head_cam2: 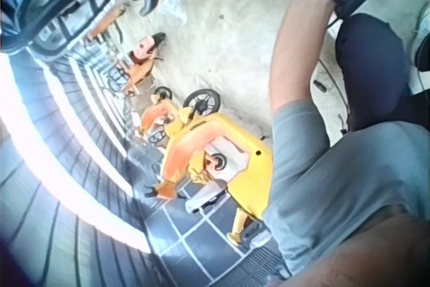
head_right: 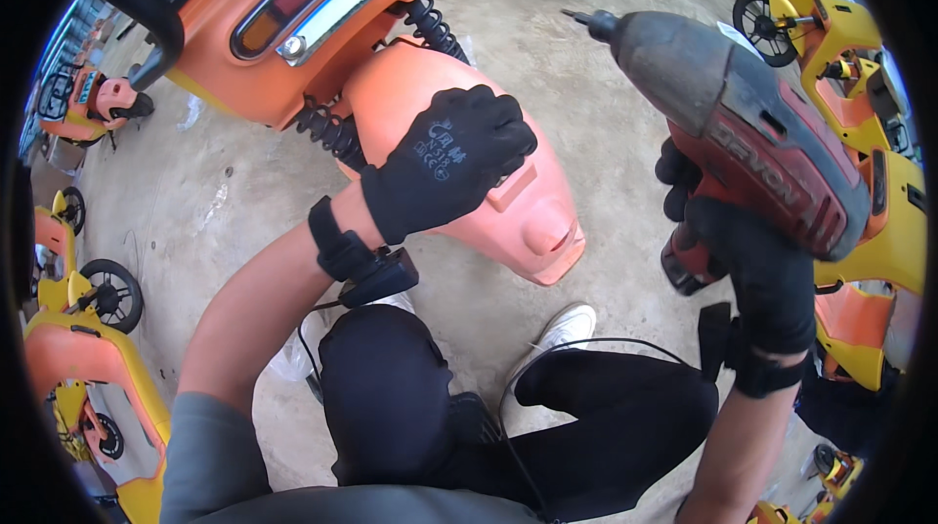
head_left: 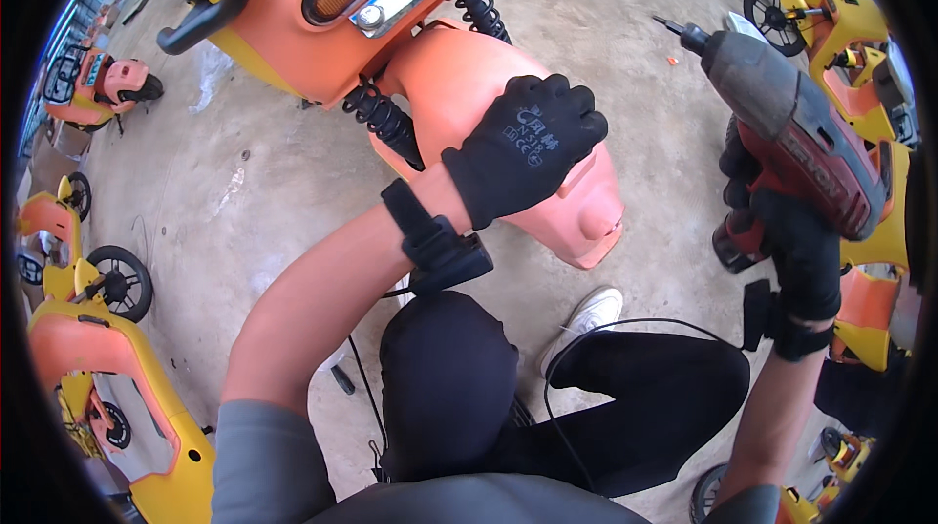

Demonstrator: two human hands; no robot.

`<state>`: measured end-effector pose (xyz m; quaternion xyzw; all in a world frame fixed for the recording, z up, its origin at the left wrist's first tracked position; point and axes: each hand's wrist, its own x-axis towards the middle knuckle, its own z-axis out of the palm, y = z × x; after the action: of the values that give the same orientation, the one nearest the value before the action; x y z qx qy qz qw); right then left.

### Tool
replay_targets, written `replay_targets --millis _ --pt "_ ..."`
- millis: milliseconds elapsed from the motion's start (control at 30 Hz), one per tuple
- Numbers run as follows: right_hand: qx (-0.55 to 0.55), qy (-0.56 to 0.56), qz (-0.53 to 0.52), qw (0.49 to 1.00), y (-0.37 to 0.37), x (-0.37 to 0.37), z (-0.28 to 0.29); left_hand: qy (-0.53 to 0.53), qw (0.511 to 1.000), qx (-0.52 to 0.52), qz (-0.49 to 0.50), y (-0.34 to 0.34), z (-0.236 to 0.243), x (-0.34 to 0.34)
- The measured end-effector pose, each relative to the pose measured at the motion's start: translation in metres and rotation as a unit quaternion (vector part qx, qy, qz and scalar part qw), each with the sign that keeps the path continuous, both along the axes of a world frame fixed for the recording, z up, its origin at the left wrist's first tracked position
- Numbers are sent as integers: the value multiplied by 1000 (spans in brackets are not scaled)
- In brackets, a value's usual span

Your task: The person unscrews and removes a license plate from a pink scooter using a power drill. The person then picks up a plastic bag and walks across a service bay filled with scooters to a second pink scooter, where they use the drill on the rear fender and handle small parts.

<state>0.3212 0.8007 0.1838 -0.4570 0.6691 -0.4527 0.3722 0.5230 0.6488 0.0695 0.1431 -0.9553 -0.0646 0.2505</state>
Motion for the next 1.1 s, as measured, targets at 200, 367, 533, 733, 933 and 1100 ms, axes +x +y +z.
replay_targets --millis 200,367,533,733,933,1100 --pt "-66 -107 -34 992 19 12 -31 201 971 116 48 -4 16 44" --pt "-41 -104 -5 994 26 -7 -56 38 930 300 207 32 9 170" --pt "-12 -102 18 994 18 10 -58 -90 829 381 400 104 -66 294" --pt "17 -78 49 996 16 37 -51 -106 691 459 549 171 -145 395" --pt "103 -99 49 989 21 46 -29 -103 757 374 526 157 -145 376" --pt "143 -130 82 978 11 40 -49 20 812 342 473 117 -85 313"
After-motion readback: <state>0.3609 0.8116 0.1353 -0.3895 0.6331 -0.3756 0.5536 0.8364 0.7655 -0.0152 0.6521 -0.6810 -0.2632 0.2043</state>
